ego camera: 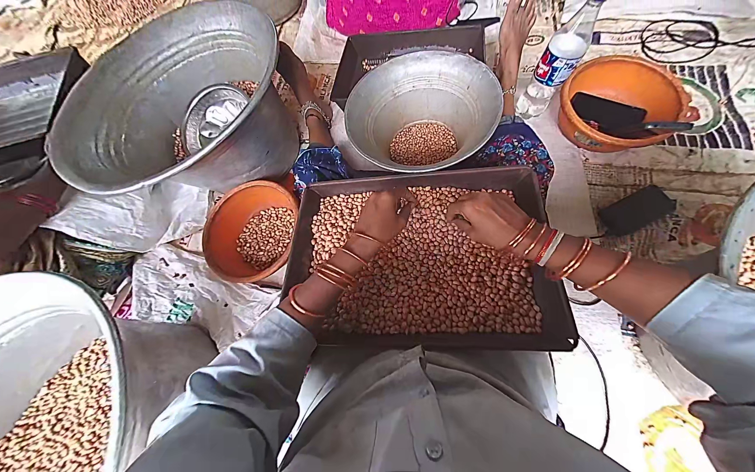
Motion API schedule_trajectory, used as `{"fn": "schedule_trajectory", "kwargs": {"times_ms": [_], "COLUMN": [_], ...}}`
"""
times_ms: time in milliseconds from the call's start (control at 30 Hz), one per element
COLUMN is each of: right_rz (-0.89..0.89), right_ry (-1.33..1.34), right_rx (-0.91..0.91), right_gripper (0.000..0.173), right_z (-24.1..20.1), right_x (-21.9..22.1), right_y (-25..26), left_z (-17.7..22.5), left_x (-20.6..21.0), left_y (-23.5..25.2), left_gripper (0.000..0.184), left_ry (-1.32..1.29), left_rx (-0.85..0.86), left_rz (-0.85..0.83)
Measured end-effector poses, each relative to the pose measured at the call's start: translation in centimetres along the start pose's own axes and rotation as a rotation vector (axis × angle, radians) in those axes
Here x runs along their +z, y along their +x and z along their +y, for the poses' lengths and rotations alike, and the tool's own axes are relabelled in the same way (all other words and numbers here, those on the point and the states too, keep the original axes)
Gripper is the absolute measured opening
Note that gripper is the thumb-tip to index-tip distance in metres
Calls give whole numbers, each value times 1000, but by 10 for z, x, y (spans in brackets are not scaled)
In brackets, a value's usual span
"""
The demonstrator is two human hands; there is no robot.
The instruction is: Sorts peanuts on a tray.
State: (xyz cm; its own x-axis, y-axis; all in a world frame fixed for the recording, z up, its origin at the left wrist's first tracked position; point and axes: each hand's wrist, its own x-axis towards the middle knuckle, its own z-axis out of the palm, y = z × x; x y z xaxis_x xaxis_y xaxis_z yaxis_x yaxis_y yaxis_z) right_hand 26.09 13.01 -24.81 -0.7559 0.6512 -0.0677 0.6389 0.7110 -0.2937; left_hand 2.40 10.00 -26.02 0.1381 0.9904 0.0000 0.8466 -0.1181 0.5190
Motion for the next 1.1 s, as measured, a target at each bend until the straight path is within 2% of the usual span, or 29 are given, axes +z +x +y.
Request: {"fn": "schedule_trajectory", "kwargs": {"times_ms": [133,300,400,467,533,600,700,767,833,933,1033,1100], "right_rz": [110,111,107,164,194,176,141,136,110,23,-29,6], "right_ry": [20,26,-8,-6,0,5,19,14,11,-2,40,129], "right_rx": [57,38,-10,-61,-78,-78,-79,-92,-92,-40,68,137], "right_gripper": [18,33,34,30,26,23,22,20,19,18,20,22], "right_z": [4,11,14,17,16,16,16,14,12,8,7,10], "right_x": [-5,5,18,26,30,29,28,29,28,24,11,-2], "right_y": [1,5,9,9,6,5,6,7,7,7,7,7], "left_z": [4,3,-6,-17,-25,-29,-12,7,18,18,-5,-20], "left_x": [16,22,10,-1,-16,-29,-39,-28,-5,15,17,13], "left_y": [13,14,13,3,-21,-39,-61,-77,-84,-71,-40,-25], "left_gripper": [24,21,18,12,25,35,37,33,31,24,27,32], "left_ry": [135,80,-153,-483,-702,-724,-554,-386,-372,-479,-618,-657], "left_rx": [3,-16,-84,-136,-157,-70,86,176,246,172,27,-72], "left_rz": [-60,-56,-90,-153,-300,-569,-1086,-1236,-1218,-1071,-798,-531]}}
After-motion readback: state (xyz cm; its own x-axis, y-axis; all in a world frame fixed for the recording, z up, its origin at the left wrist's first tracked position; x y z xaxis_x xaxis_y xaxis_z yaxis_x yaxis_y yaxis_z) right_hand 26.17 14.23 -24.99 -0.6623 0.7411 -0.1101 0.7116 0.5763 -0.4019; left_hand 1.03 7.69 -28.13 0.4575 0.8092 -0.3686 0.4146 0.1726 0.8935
